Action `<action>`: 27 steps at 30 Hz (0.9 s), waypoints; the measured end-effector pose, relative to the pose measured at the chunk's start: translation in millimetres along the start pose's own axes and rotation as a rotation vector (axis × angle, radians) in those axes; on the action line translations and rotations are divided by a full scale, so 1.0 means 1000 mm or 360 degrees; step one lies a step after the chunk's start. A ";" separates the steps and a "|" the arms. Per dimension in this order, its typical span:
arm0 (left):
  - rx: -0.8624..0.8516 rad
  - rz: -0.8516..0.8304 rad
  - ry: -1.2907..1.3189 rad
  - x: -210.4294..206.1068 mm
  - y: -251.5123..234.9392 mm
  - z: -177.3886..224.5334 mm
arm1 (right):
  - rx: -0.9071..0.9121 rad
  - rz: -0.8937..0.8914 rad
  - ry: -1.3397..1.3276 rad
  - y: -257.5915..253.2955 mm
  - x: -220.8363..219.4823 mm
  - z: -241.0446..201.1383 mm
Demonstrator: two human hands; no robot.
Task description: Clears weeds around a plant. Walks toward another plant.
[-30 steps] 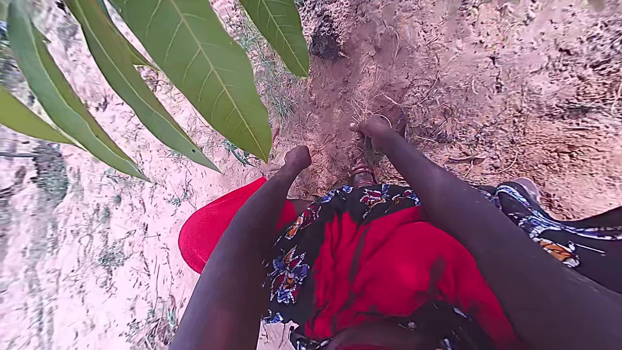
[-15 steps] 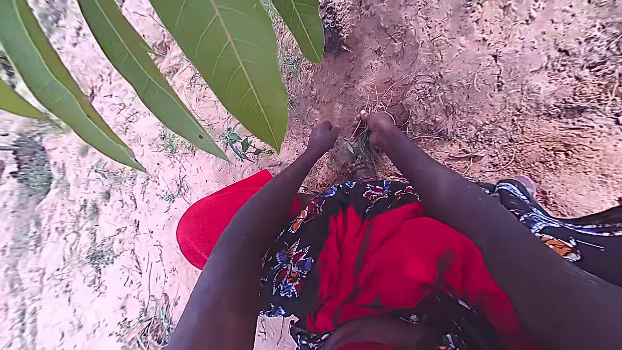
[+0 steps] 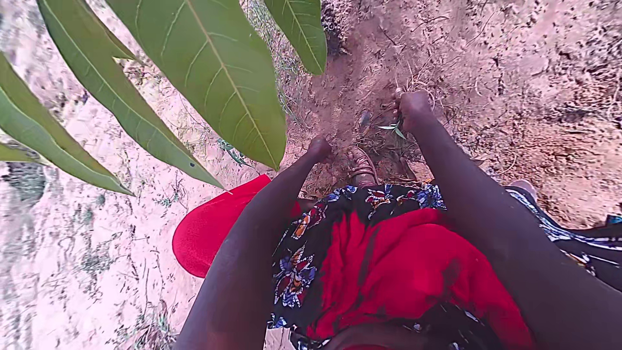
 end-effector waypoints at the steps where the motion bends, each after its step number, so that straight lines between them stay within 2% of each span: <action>1: -0.0074 -0.0009 -0.0111 -0.002 0.000 0.001 | 0.0002 -0.0040 0.0056 0.001 -0.003 0.002; 5: -0.0466 0.0038 -0.0264 -0.007 0.021 -0.002 | 0.0087 -0.0227 0.0291 0.011 -0.028 0.005; 7: -0.0406 -0.0060 -0.0442 -0.005 0.044 0.011 | 0.0145 -0.0348 0.0460 0.026 -0.036 0.006; 11: -0.0550 -0.0050 -0.0299 0.001 0.062 0.009 | 0.0289 -0.0502 0.0600 0.028 -0.059 0.019; 15: -0.0668 -0.0005 -0.0268 0.002 0.064 0.011 | 0.0165 -0.0669 0.0493 0.009 -0.078 0.038; 17: -0.0683 0.0038 -0.0098 0.008 0.064 0.018 | 0.0063 -0.0776 0.0423 0.020 -0.085 0.038; 20: -0.0717 0.0102 0.0149 0.017 0.072 0.029 | -0.0043 -0.0849 0.0245 0.074 -0.087 0.020; 23: -0.0827 0.0195 0.0192 0.013 0.084 0.035 | 0.0033 -0.0856 -0.0251 0.122 -0.084 0.008; 26: -0.1080 0.0287 0.0119 0.003 0.084 0.041 | 0.0148 -0.1018 -0.0639 0.114 -0.079 0.017; 27: -0.1188 0.0441 -0.0064 -0.005 0.073 0.042 | 0.0129 -0.1079 -0.0779 0.107 -0.079 0.021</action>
Point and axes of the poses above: each hand's wrist, its own y-axis away from the middle knuckle, its own x-axis out of the back of the hand, z = x × y, the point moved 2 cm from there along -y, towards the middle knuckle, and after that the axes turned 10 degrees about y, right-handed, at the moved point
